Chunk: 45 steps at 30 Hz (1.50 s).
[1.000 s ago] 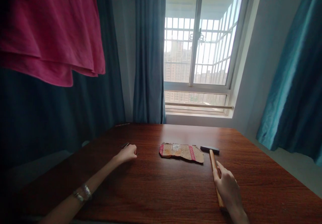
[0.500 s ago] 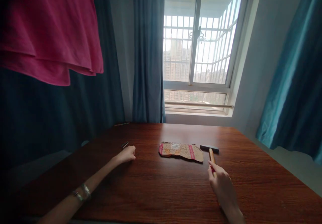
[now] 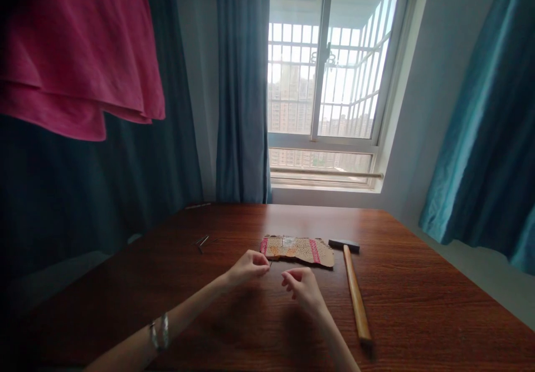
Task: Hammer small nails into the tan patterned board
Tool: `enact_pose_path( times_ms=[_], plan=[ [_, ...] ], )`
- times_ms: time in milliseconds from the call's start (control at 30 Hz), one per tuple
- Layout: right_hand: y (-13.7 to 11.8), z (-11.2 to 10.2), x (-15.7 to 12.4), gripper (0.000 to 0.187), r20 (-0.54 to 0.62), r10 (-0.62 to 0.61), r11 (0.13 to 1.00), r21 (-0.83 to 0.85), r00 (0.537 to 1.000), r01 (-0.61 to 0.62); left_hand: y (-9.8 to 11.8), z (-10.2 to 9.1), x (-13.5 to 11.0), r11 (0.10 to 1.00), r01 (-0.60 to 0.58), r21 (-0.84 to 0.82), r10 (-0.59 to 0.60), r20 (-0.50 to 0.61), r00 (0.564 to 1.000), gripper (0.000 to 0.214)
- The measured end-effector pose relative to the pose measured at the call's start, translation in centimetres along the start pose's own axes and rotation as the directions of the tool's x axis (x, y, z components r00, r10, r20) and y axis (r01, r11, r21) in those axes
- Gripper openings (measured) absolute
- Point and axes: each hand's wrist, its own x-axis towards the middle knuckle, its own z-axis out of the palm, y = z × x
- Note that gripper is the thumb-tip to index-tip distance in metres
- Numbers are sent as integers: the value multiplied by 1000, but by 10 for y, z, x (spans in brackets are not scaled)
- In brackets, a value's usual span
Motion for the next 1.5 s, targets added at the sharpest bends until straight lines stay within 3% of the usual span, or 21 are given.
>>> enact_pose_path(
  times_ms=[100, 300, 667, 867, 967, 1133, 1267, 1500],
  plan=[
    [4, 12, 10, 48, 2, 11, 997, 76, 1000, -11, -1, 13, 2, 997, -9, -75, 6, -43, 999, 26],
    [4, 18, 20, 45, -59, -36, 981, 191, 998, 47, -3, 19, 7, 995, -33, -92, 31, -30, 999, 26],
    [-3, 9, 51, 38, -170, -112, 984, 118, 979, 133, 9, 12, 35, 993, -108, -42, 106, -54, 993, 30],
    [3, -9, 91, 43, -235, -196, 978, 18, 952, 206, 5, -11, 71, 978, -189, 88, 202, -182, 962, 28],
    [11, -18, 111, 42, -267, -242, 970, -60, 933, 234, -1, -31, 91, 981, -192, -13, 181, -283, 942, 41],
    [32, -17, 129, 34, -254, -306, 945, -197, 918, 261, -24, -40, 112, 989, -114, -97, 99, -147, 984, 52],
    [42, -14, 131, 23, -233, -378, 903, -306, 896, 301, -40, -30, 119, 994, -62, -86, 54, -96, 994, 46],
    [46, -15, 133, 18, -213, -435, 856, -400, 875, 328, -55, -10, 127, 961, -45, -274, 46, -2, 999, 52]
  ],
)
